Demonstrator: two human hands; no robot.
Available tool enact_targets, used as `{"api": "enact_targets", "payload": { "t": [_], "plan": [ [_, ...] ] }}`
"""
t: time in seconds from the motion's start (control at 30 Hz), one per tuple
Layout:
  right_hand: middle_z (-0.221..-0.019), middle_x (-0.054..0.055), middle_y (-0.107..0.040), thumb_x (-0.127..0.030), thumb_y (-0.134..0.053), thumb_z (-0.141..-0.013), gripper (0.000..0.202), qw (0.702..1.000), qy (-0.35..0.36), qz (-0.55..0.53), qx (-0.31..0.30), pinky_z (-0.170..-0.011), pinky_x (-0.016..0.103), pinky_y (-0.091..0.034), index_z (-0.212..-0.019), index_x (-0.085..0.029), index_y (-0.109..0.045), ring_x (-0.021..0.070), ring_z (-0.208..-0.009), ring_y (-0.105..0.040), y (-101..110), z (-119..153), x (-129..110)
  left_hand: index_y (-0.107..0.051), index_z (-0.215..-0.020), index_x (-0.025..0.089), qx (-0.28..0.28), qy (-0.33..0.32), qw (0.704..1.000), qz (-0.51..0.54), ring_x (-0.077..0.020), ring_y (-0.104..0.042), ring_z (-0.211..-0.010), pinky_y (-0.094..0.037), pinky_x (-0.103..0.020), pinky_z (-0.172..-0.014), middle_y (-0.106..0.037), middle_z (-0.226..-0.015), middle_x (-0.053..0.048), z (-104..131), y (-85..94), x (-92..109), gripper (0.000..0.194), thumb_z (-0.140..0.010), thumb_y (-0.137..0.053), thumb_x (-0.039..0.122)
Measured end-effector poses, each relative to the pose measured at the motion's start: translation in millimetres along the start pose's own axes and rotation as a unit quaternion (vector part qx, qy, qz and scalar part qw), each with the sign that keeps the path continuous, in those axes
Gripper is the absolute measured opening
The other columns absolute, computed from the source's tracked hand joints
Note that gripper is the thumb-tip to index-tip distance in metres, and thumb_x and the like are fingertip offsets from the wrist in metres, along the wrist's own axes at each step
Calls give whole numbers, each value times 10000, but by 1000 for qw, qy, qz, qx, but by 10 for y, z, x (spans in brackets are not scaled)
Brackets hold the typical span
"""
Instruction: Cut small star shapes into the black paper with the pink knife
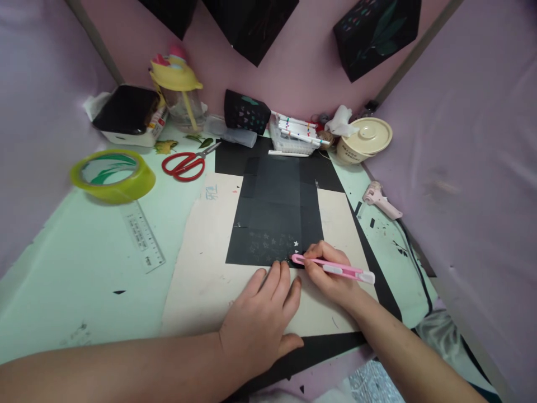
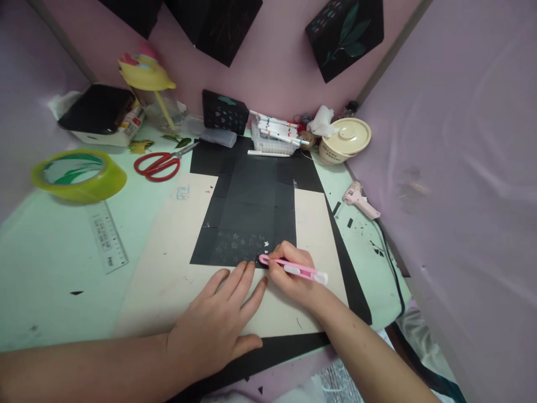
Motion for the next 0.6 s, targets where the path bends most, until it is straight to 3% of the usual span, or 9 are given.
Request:
{"api": "enact_targets", "payload": {
  "t": [0.37, 0.6],
  "plan": [
    [-703, -13, -574, -120, -546, -814, 120, 1000, 9, -17, 3, -575, 273, -430, -750, -218, -523, 136, -614, -543, 13, -6, -21, -495, -1333, 120, 3, -2, 1000, -5, -339, -427, -1258, -220, -449, -1022, -478, -1379, -228, 6, 24, 6, 806, -796, -508, 720],
    [-693, -11, -592, -103, -546, -787, 129, 999, -21, -21, 25, -587, 274, -449, -730, -216, -528, 145, -630, -561, 76, -24, 14, -485, -1343, 132, -2, 1, 1000, -1, -333, -420, -1267, -243, -449, -1005, -466, -1394, -221, 0, 14, -7, 795, -811, -478, 723]
  ]
}}
Point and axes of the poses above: each hand's wrist, its own z-axis away from the middle knuckle, its own y-axis out of the back of the hand, x = y × z, the point moved 10 cm from there along -z, towards the middle knuckle
